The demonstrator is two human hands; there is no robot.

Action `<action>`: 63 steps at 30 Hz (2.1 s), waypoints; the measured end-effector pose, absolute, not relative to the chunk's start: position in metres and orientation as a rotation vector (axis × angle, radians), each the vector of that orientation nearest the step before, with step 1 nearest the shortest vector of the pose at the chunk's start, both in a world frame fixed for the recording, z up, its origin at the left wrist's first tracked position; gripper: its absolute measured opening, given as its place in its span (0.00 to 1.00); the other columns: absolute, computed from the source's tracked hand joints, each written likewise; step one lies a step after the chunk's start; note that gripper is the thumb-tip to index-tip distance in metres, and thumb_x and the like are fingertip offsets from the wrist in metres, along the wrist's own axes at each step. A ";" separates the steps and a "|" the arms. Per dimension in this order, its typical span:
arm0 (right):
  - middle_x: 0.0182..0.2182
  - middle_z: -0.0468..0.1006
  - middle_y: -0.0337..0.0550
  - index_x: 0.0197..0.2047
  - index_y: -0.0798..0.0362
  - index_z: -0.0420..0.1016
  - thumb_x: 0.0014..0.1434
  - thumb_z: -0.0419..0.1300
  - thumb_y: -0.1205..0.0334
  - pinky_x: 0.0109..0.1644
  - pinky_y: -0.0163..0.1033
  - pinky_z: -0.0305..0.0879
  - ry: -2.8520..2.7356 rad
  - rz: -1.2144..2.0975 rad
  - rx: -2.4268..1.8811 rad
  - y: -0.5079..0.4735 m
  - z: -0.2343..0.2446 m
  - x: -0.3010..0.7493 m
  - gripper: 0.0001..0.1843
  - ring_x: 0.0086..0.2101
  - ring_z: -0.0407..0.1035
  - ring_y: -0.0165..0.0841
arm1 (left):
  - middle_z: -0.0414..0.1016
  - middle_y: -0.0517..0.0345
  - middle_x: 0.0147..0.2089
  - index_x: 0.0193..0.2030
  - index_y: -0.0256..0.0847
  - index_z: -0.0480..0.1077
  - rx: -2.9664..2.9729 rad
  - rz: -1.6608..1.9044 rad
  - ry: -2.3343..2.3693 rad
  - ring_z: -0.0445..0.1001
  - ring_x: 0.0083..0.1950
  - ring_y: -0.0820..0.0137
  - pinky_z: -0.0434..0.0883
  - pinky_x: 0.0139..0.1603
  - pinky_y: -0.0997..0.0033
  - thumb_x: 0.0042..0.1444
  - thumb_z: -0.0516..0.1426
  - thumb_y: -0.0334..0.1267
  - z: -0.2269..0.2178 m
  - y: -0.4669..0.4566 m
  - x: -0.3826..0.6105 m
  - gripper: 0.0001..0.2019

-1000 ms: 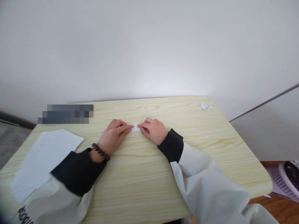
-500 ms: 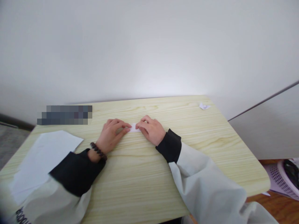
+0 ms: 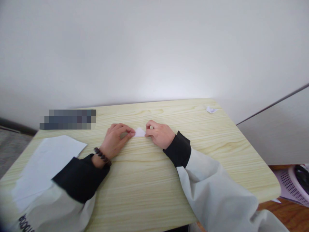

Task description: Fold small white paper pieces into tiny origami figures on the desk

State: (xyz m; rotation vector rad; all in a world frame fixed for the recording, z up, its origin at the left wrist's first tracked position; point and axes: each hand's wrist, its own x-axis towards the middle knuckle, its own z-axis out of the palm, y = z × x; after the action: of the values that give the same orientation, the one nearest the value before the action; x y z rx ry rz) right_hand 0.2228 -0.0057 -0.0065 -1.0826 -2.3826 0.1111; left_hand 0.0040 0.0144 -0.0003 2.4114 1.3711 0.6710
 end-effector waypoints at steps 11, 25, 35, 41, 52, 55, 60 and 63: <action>0.36 0.72 0.47 0.40 0.54 0.75 0.58 0.56 0.61 0.44 0.40 0.66 -2.297 0.191 -1.022 -0.005 -0.011 0.213 0.10 0.38 0.66 0.34 | 0.72 0.53 0.43 0.44 0.44 0.74 2.729 0.700 1.109 0.66 0.46 0.64 0.66 0.45 0.61 0.56 0.56 0.44 -0.003 0.015 0.000 0.12; 0.33 0.74 0.46 0.35 0.54 0.76 0.64 0.49 0.59 0.41 0.37 0.65 -2.306 -0.041 -1.064 -0.004 -0.007 0.211 0.15 0.35 0.67 0.32 | 0.75 0.54 0.39 0.42 0.44 0.74 2.954 0.789 1.011 0.70 0.41 0.67 0.69 0.40 0.68 0.59 0.53 0.41 0.003 0.012 0.003 0.10; 0.34 0.77 0.43 0.37 0.52 0.74 0.62 0.52 0.62 0.42 0.38 0.63 -2.288 -0.077 -0.966 -0.009 -0.004 0.208 0.10 0.36 0.66 0.32 | 0.76 0.56 0.35 0.38 0.42 0.74 2.936 1.037 0.942 0.71 0.40 0.68 0.70 0.41 0.68 0.57 0.54 0.35 0.007 0.009 0.005 0.07; 0.34 0.76 0.45 0.38 0.54 0.72 0.63 0.51 0.61 0.43 0.40 0.62 -2.292 -0.060 -0.992 -0.011 -0.004 0.204 0.10 0.37 0.66 0.33 | 0.77 0.58 0.33 0.34 0.42 0.72 2.923 1.064 0.863 0.71 0.41 0.69 0.69 0.43 0.67 0.56 0.54 0.32 0.011 0.008 0.008 0.06; 0.34 0.77 0.44 0.37 0.53 0.72 0.63 0.50 0.63 0.41 0.40 0.60 -2.304 -0.110 -1.018 -0.011 0.002 0.209 0.10 0.36 0.65 0.33 | 0.77 0.60 0.30 0.30 0.42 0.72 2.798 1.197 1.035 0.72 0.39 0.68 0.70 0.41 0.65 0.52 0.56 0.32 0.012 0.007 0.005 0.04; 0.34 0.77 0.44 0.36 0.54 0.73 0.63 0.50 0.63 0.41 0.40 0.60 -2.273 -0.126 -1.062 -0.008 0.002 0.217 0.11 0.36 0.65 0.33 | 0.77 0.59 0.30 0.30 0.41 0.72 2.757 1.214 1.103 0.72 0.38 0.67 0.70 0.41 0.65 0.52 0.56 0.32 0.011 0.012 -0.002 0.04; 0.33 0.77 0.44 0.36 0.53 0.73 0.63 0.50 0.62 0.40 0.40 0.61 -2.281 -0.121 -1.050 -0.008 0.001 0.217 0.11 0.35 0.66 0.33 | 0.76 0.57 0.32 0.32 0.41 0.72 2.720 1.168 1.078 0.71 0.39 0.68 0.70 0.43 0.65 0.53 0.55 0.32 0.013 0.010 -0.002 0.05; 0.32 0.77 0.43 0.36 0.53 0.73 0.63 0.51 0.62 0.40 0.39 0.62 -2.278 -0.109 -1.002 -0.010 0.001 0.210 0.10 0.34 0.66 0.33 | 0.76 0.54 0.37 0.38 0.40 0.72 2.731 1.101 1.004 0.71 0.41 0.67 0.70 0.45 0.64 0.53 0.55 0.33 0.014 0.007 0.003 0.07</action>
State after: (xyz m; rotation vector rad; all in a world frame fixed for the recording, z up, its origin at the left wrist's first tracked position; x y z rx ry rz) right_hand 0.2099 -0.0097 0.0015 -1.0020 -2.2782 -0.1085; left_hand 0.0035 0.0066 0.0138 2.7315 1.0036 1.1005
